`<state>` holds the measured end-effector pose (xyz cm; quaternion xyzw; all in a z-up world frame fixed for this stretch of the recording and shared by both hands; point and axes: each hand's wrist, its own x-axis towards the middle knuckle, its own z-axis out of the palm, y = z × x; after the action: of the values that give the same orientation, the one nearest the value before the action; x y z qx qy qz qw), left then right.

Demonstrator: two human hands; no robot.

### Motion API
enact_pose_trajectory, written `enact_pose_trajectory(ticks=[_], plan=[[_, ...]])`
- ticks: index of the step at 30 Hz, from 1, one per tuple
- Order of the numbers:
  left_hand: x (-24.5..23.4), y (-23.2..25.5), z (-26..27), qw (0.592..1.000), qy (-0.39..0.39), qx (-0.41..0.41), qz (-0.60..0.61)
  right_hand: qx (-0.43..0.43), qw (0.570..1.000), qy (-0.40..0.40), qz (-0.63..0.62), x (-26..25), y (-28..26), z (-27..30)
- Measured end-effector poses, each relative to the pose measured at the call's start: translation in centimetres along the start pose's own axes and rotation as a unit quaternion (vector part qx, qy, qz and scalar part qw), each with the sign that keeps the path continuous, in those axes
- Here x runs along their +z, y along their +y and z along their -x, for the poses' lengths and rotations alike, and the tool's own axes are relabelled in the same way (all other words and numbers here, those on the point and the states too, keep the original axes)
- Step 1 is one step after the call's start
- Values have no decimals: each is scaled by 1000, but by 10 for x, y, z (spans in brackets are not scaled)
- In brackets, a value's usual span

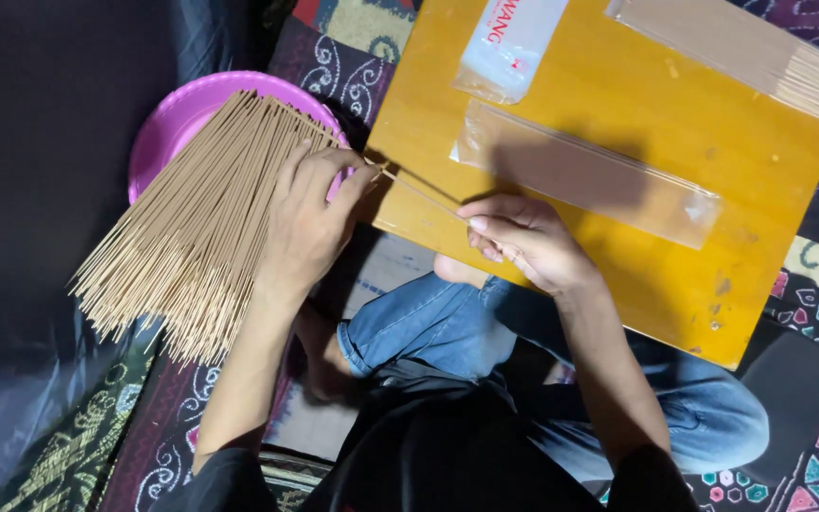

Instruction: Packaging bundles of incense sticks into clear plastic sleeves on a low table.

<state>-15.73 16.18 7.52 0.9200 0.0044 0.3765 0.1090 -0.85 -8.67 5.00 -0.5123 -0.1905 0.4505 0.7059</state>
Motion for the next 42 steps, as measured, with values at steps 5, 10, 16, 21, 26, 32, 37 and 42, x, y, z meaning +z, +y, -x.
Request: enact_pose_trajectory(ticks=[5, 10, 16, 21, 26, 32, 37, 42], plan=[[17, 13, -27, 998, 34, 48, -30, 11, 999, 6, -36, -26, -18, 16], [27, 32, -51, 995, 45, 90, -12, 41, 995, 16, -94, -68, -20, 30], [54, 58, -67, 993, 39, 111, 15, -68, 982, 58, -167, -90, -7, 46], [78, 83, -80, 990, 9, 126, 61, -117, 977, 129, -119, -90, -7, 56], [106, 115, -99, 983, 4, 148, 104, -180, 956, 200, -114, -107, -1, 61], [142, 157, -121, 971, 2, 179, 156, -261, 916, 286, -105, -129, 2, 74], [157, 177, -124, 969, -10, 177, 170, -300, 868, 376, -119, -156, -5, 85], [165, 181, -122, 975, -17, 133, 180, -376, 771, 513, -35, -189, -28, 99]])
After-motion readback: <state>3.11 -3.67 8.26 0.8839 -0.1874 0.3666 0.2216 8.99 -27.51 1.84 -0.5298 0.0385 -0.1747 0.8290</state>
